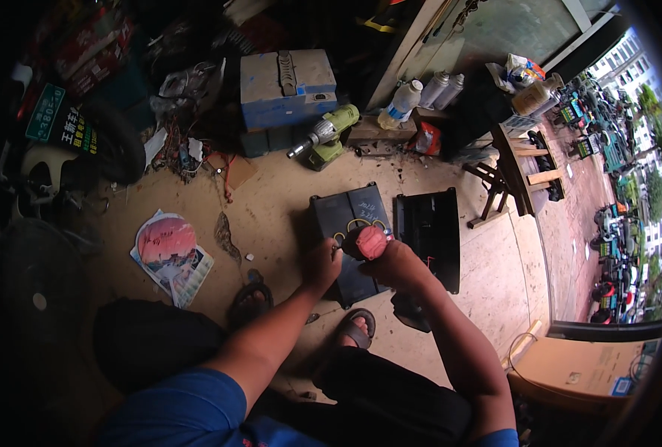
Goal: The person unscrews the lid of a battery box using a power drill and then removes the lid to expose the internal wiring.
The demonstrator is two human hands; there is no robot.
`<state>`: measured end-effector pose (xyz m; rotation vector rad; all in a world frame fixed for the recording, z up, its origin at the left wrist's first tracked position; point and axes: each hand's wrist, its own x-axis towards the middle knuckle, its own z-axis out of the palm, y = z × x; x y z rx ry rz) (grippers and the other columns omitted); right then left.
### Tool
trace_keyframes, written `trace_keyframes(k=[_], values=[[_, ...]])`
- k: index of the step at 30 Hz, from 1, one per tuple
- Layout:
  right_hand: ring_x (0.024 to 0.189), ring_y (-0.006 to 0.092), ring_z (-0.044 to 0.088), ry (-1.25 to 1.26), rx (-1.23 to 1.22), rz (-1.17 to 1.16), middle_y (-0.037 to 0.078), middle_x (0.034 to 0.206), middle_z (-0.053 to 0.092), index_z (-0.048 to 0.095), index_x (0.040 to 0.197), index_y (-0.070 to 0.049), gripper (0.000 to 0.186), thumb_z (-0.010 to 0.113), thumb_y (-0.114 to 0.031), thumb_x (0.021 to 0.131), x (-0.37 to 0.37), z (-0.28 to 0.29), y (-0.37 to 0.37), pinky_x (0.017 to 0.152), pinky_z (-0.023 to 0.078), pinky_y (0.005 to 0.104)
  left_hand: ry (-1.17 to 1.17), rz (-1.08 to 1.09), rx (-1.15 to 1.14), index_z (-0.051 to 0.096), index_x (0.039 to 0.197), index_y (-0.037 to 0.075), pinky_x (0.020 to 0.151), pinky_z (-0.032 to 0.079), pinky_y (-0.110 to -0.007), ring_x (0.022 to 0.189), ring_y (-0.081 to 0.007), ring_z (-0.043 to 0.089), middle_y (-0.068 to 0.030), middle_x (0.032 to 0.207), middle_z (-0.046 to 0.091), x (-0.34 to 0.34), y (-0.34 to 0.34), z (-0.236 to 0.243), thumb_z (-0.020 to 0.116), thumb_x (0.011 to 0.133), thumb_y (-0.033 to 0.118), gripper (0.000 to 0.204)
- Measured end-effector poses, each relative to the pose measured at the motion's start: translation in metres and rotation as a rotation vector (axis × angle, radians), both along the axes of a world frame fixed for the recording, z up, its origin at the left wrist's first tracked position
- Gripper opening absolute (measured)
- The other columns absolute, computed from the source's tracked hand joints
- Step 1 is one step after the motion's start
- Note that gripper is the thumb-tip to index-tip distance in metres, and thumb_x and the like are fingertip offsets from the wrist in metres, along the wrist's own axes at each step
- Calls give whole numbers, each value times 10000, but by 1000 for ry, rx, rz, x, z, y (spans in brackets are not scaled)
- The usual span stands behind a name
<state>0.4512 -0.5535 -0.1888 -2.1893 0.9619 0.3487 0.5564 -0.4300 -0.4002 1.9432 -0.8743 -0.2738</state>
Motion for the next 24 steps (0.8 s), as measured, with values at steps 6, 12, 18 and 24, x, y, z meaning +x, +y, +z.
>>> trace_keyframes(k=[6, 12, 18, 24], values=[[618, 140, 636, 22, 226, -268, 54, 727, 684, 677, 965, -29, 305, 838, -237, 811, -4, 32, -2, 565, 532, 334, 18, -25, -12, 593, 1020, 89, 702, 547, -476, 827, -404, 692, -182, 843, 679, 4, -11, 14, 721, 897, 134, 183], [599, 105, 583, -109, 486, -486, -34, 729, 636, 684, 968, -65, 200, 819, -136, 839, -7, 62, -5, 524, 457, 283, 61, 7, 83, 588, 1029, 76, 730, 533, -527, 873, -453, 673, -207, 876, 686, 15, -3, 5, 665, 943, 196, 166], [622, 98, 583, -179, 439, -508, -28, 764, 657, 702, 1035, -53, 252, 824, -146, 834, -16, 42, -1, 553, 480, 287, 1412, 453, -400, 612, 881, 139, 456, 321, -249, 527, -114, 480, -13, 718, 580, 56, -3, 6, 540, 875, 111, 78], [635, 128, 616, -117, 193, -91, 55, 732, 658, 672, 1038, -43, 290, 813, -201, 839, -24, 16, 16, 586, 518, 332, 947, 75, -336, 624, 909, 88, 521, 404, -265, 584, -101, 518, 0, 741, 596, 43, -3, -15, 599, 868, 73, 50]])
